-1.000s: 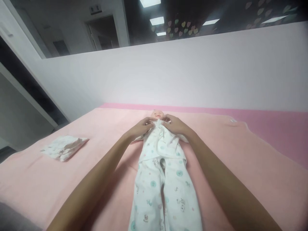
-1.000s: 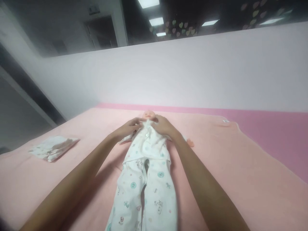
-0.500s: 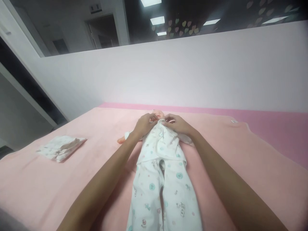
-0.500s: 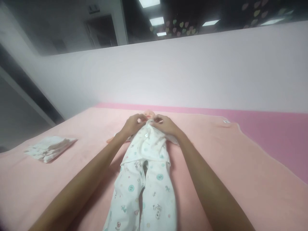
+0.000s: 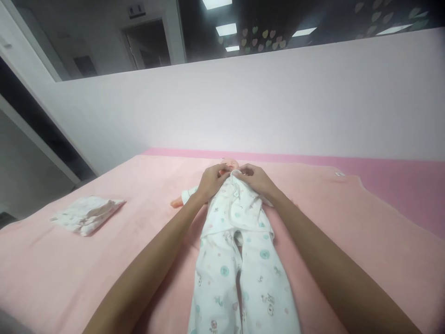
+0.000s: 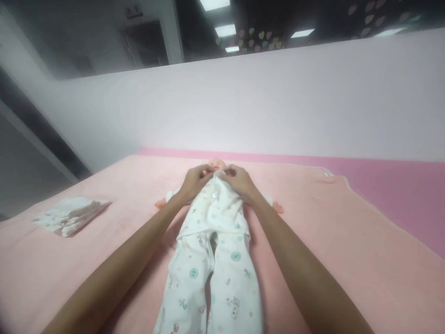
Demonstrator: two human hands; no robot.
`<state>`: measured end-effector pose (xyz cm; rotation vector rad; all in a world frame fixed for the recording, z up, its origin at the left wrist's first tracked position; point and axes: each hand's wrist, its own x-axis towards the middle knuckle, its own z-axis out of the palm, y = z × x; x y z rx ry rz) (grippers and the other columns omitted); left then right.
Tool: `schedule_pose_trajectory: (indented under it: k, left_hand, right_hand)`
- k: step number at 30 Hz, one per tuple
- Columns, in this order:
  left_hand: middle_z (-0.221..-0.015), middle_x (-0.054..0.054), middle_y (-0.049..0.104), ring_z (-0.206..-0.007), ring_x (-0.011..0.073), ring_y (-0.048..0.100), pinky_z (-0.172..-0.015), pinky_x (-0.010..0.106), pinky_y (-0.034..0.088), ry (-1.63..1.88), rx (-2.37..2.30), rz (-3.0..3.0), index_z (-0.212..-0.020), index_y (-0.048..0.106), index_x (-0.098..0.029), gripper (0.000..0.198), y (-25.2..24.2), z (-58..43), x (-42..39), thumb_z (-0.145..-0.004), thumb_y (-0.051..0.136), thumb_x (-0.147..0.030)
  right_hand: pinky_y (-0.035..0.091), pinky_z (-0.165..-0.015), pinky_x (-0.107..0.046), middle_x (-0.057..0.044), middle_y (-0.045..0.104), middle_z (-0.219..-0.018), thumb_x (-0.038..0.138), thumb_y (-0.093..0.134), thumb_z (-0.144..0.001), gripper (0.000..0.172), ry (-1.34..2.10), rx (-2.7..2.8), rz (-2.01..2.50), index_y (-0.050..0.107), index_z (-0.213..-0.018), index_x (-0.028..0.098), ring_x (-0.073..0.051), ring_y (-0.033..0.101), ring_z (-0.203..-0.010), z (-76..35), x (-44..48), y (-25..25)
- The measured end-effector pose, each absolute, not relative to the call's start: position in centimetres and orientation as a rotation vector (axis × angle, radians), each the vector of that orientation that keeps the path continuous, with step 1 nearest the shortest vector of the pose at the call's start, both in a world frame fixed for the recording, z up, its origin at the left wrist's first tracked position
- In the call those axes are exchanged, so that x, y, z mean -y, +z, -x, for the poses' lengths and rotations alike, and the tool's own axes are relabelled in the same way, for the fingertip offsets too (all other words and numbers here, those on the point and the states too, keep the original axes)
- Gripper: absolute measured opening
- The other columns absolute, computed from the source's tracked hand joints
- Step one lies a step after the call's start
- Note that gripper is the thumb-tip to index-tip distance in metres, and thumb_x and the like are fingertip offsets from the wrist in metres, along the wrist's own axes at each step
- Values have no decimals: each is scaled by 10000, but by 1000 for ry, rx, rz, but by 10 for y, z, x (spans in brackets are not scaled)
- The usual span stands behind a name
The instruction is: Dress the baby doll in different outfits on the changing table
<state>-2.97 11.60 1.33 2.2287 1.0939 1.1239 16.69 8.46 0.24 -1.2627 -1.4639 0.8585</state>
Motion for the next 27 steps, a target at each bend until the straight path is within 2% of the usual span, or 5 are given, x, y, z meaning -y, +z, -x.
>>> schedule_pose_trajectory:
  k: [3, 8, 16, 27]
  left_hand:
    - [-901, 20, 754, -717, 162, 605, -708, 281, 459, 1108, -1065, -2158, -993, 759, -210, 257, 11, 30, -118, -941, 616, -416]
    - [-944, 28, 755, -716, 154, 581, -726, 287, 472, 1120, -1023, -2085, -981, 762, -197, 253, 9, 30, -120, -926, 628, -405]
    - [-1070, 54, 724, -977, 200, 626, -871, 308, 503, 1218, -1054, -2043, -964, 773, -215, 181, 4, 26, -123, -889, 677, -349]
    - [-1184, 66, 765, -1006, 222, 676, -898, 320, 510, 1082, -934, -1923, -1098, 798, -197, 312, 7, 32, -120, -927, 641, -405]
  right_hand:
    - [567, -822, -341, -90, 767, -1101, 512, 840, -766, 411, 982, 1392, 1271, 740, -1029, 213, -257, 706, -1003, -168, -83, 5]
    - [568, -736, -310, -99, 786, -1043, 518, 832, -784, 395, 1078, 1426, 1280, 764, -1006, 199, -269, 724, -967, -170, -79, 9]
    - [588, -715, -324, -88, 788, -1000, 575, 824, -776, 431, 1133, 1432, 1214, 767, -993, 206, -265, 723, -907, -173, -83, 2]
    - [628, -775, -398, -129, 794, -1042, 574, 864, -742, 469, 1244, 1304, 1186, 785, -1011, 198, -315, 745, -952, -170, -82, -1]
